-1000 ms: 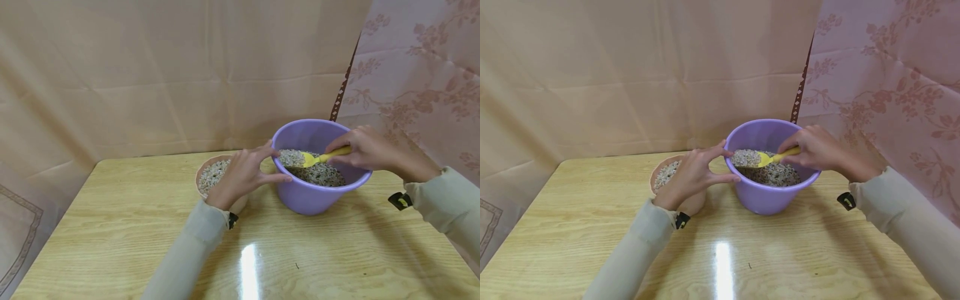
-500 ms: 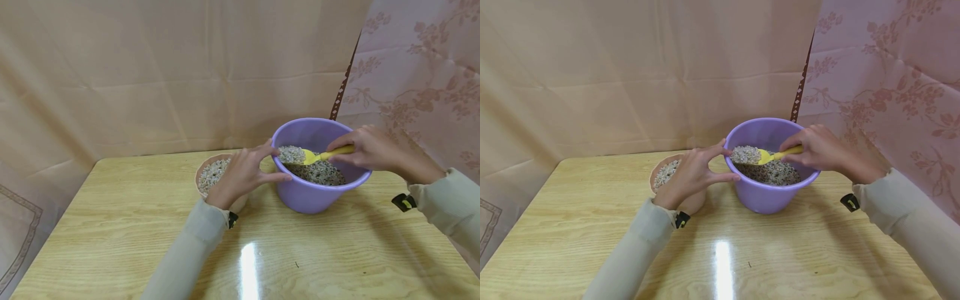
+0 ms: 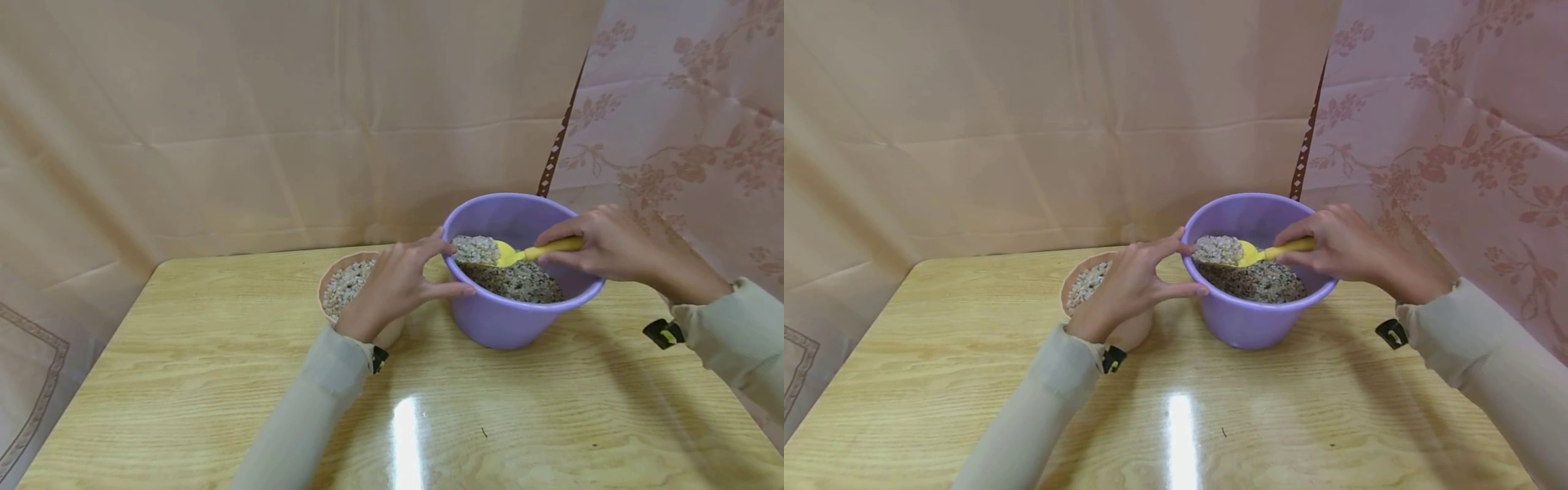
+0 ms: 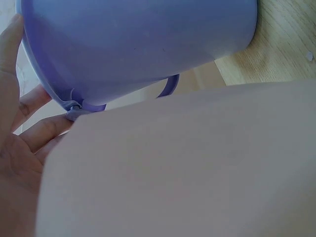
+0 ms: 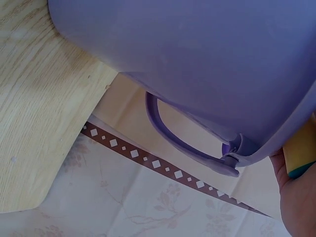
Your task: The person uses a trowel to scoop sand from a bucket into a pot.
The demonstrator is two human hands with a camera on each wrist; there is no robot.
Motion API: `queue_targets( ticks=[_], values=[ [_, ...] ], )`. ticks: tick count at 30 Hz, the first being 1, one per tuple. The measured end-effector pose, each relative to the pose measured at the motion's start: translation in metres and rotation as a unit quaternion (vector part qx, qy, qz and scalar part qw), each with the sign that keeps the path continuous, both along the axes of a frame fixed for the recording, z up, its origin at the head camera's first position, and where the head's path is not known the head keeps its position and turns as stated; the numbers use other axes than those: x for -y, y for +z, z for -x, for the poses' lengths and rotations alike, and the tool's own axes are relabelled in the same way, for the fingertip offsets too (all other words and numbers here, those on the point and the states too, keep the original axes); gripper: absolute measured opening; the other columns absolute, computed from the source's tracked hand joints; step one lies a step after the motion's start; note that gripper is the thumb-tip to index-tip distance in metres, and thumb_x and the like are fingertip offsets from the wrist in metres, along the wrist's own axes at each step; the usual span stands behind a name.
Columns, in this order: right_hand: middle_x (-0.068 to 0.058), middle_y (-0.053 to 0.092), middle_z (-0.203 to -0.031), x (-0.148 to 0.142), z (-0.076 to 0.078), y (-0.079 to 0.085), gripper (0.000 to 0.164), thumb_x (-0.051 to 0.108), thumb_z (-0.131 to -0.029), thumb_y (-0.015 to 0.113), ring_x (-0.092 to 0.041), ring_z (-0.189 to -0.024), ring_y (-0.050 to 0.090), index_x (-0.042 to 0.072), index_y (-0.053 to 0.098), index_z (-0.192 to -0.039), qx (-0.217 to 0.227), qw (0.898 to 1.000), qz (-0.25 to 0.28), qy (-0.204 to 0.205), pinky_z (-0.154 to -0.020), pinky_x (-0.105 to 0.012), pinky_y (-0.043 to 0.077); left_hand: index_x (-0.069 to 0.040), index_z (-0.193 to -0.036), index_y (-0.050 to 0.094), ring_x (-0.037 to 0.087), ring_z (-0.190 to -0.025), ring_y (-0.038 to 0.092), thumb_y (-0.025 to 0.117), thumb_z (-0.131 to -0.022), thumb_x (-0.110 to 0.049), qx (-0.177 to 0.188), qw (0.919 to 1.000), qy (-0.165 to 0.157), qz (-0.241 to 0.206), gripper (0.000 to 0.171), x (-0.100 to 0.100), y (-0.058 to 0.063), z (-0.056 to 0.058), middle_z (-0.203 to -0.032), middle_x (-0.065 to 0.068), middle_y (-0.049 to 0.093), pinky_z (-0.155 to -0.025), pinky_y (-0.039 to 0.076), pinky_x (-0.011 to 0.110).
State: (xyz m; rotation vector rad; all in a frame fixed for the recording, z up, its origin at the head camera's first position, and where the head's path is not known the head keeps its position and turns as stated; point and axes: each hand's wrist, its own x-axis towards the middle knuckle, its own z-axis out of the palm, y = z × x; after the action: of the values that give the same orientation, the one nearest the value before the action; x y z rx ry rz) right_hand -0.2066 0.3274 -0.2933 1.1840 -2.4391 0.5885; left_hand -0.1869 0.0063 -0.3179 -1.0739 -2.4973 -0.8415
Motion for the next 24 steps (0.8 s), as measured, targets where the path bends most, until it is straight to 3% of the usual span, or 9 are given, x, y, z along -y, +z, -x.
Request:
queue_targets(
  ticks=[5, 18, 24],
  values=[
    [0.004, 0.074, -0.072, -0.001, -0.002, 0.003, 0.026, 0.007, -0.066, 0.089, 0.01, -0.043, 0.041, 0.011, 0.081, -0.091, -0.006, 1.0, -0.007, -0.015, -0.039, -0.015, 0.034, -0.014, -0.113, 0.07, 0.006, -0.05, 0.035, 0.082, -0.077, -0.052, 0.003, 1.0, -0.002, 0.0, 0.054, 0.001, -0.001, 0.0, -0.137, 0.007, 0.061, -0.049, 0.035, 0.022],
    [0.006, 0.075, -0.078, -0.001, -0.01, 0.013, 0.026, 0.011, -0.072, 0.089, 0.007, -0.046, 0.045, 0.013, 0.081, -0.096, 0.007, 0.998, -0.024, -0.051, -0.041, -0.015, 0.034, -0.014, -0.117, 0.07, 0.006, -0.054, 0.041, 0.081, -0.078, -0.052, 0.004, 0.9999, -0.008, -0.004, 0.056, 0.001, 0.0, 0.001, -0.124, -0.002, 0.069, -0.051, 0.036, 0.022],
    [0.003, 0.076, -0.08, 0.0, -0.008, 0.016, 0.027, 0.01, -0.068, 0.09, 0.008, -0.046, 0.046, 0.014, 0.081, -0.094, -0.014, 0.999, -0.013, -0.042, -0.041, -0.014, 0.034, -0.012, -0.12, 0.07, 0.007, -0.054, 0.043, 0.081, -0.078, -0.052, 0.012, 0.9999, -0.007, -0.003, 0.059, 0.002, 0.001, 0.0, -0.138, 0.006, 0.061, -0.052, 0.038, 0.023]
  ],
)
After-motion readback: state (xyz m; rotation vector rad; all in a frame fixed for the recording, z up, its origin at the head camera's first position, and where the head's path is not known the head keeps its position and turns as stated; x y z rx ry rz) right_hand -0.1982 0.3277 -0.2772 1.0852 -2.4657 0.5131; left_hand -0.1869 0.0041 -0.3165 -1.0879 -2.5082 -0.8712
